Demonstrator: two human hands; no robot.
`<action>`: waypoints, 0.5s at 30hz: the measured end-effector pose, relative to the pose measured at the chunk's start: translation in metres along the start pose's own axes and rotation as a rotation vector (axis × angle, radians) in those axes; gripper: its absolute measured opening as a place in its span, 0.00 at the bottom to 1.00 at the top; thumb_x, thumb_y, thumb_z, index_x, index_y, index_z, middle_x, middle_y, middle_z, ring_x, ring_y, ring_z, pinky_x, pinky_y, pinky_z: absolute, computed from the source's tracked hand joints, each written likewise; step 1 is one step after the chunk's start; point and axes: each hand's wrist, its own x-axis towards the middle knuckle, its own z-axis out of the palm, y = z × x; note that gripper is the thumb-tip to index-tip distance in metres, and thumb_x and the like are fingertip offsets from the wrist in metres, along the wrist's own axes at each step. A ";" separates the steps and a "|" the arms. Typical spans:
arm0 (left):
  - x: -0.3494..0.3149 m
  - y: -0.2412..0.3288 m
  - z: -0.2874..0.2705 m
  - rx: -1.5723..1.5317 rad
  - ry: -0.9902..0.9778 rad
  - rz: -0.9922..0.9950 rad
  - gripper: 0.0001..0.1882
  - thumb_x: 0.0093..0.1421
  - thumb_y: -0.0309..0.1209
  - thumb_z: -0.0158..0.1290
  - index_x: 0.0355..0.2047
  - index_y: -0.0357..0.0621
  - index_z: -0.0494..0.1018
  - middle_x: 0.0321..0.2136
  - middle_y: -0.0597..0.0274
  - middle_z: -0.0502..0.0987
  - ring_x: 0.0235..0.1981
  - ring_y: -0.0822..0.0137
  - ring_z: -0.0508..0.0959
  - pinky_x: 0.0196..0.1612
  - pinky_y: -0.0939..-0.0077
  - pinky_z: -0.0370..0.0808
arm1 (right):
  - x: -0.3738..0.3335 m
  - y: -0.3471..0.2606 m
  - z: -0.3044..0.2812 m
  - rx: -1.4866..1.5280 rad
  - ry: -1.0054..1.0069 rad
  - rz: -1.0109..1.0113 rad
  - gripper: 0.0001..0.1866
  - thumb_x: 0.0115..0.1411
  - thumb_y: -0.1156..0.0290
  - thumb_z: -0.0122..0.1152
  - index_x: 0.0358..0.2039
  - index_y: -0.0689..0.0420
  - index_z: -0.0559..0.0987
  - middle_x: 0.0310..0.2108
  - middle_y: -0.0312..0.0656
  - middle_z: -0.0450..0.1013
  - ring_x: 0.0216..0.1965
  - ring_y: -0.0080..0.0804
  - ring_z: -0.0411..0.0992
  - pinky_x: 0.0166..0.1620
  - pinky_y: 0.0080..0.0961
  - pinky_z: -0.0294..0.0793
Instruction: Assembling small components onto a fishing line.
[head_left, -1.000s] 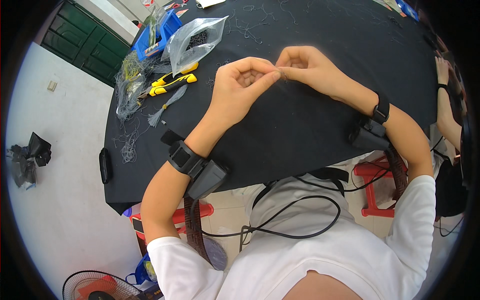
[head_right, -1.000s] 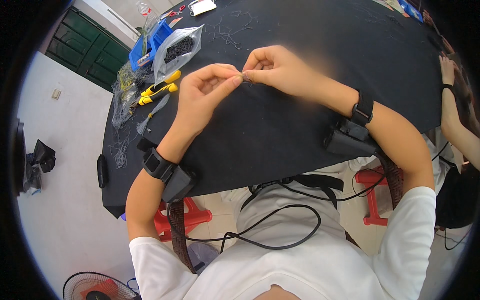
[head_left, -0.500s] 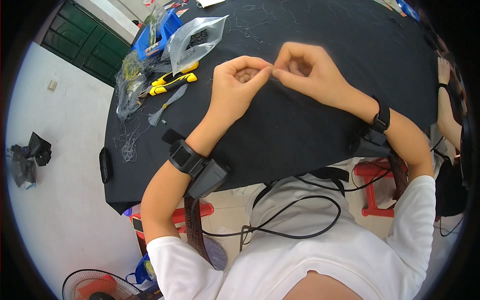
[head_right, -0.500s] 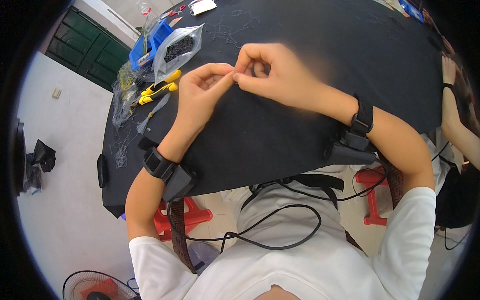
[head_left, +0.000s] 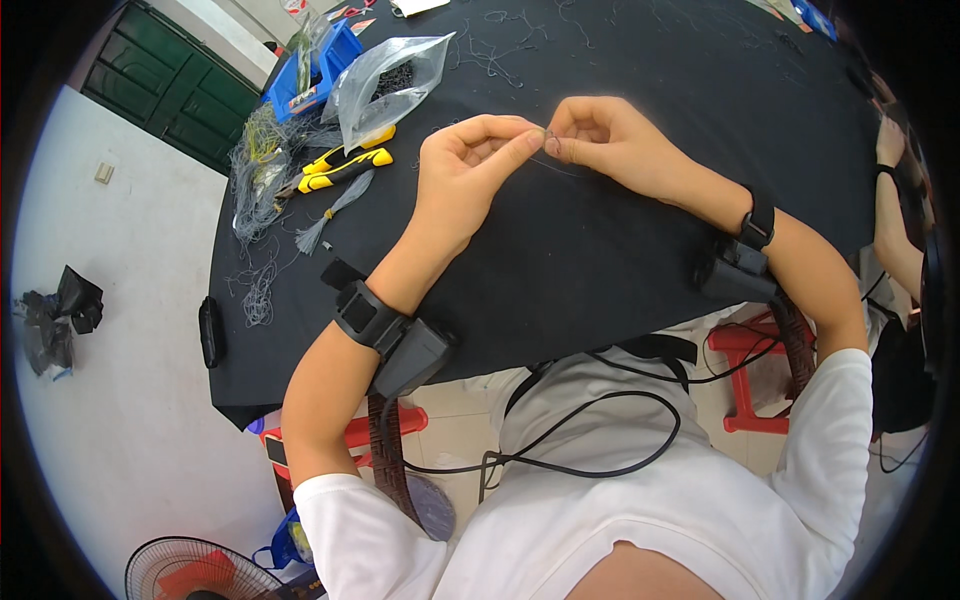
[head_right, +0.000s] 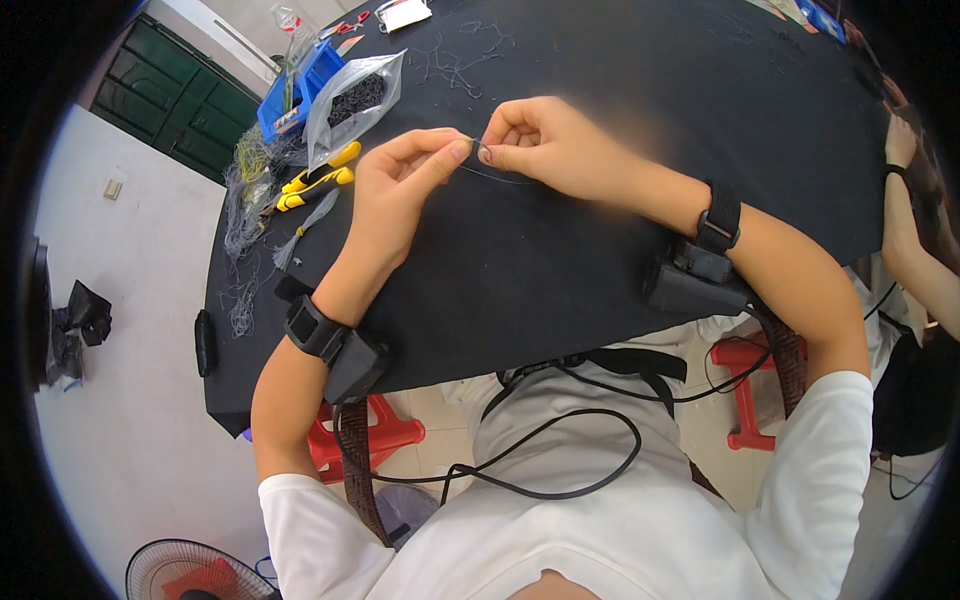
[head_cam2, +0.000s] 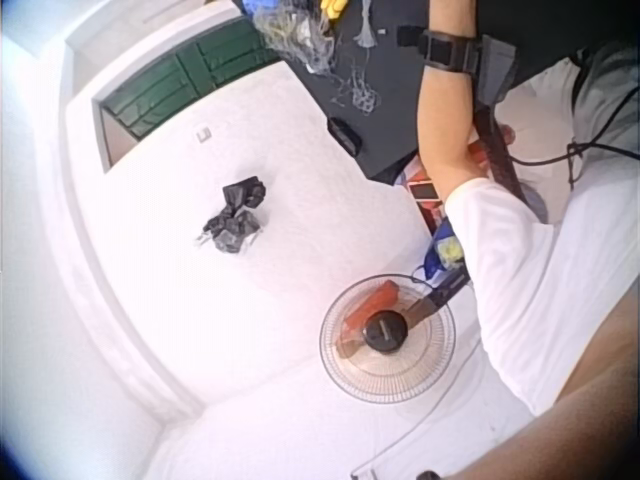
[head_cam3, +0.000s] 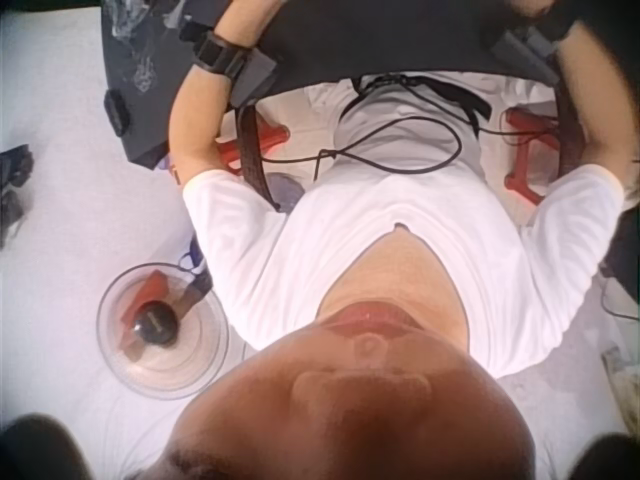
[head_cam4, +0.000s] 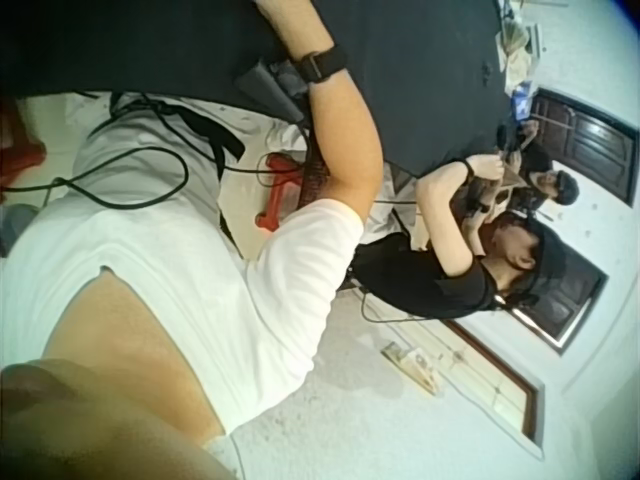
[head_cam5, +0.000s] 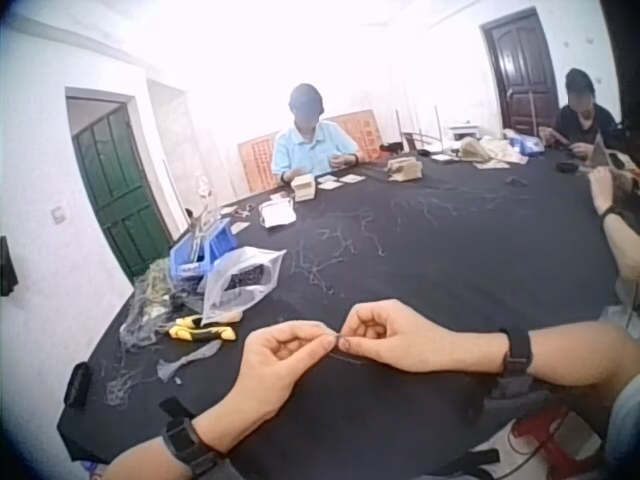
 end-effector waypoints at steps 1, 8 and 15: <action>0.000 -0.001 -0.001 -0.001 0.047 -0.023 0.08 0.54 0.22 0.55 0.34 0.31 0.74 0.31 0.58 0.77 0.32 0.76 0.76 0.38 0.87 0.71 | 0.000 0.000 0.001 0.000 -0.003 -0.001 0.08 0.57 0.70 0.57 0.29 0.63 0.74 0.22 0.31 0.69 0.24 0.13 0.64 0.27 0.11 0.63; 0.000 -0.002 -0.001 0.042 0.175 -0.025 0.07 0.54 0.22 0.55 0.33 0.31 0.74 0.29 0.59 0.77 0.29 0.78 0.76 0.34 0.89 0.71 | -0.009 -0.016 0.012 -0.180 -0.007 -0.112 0.06 0.55 0.71 0.56 0.26 0.59 0.71 0.18 0.29 0.64 0.20 0.14 0.59 0.24 0.15 0.59; 0.001 -0.006 0.003 0.085 0.045 0.016 0.05 0.53 0.21 0.55 0.31 0.32 0.74 0.27 0.62 0.76 0.28 0.79 0.75 0.32 0.91 0.71 | -0.004 -0.027 0.005 -0.526 0.213 -0.462 0.04 0.54 0.72 0.55 0.27 0.58 0.71 0.17 0.36 0.62 0.18 0.21 0.58 0.23 0.20 0.58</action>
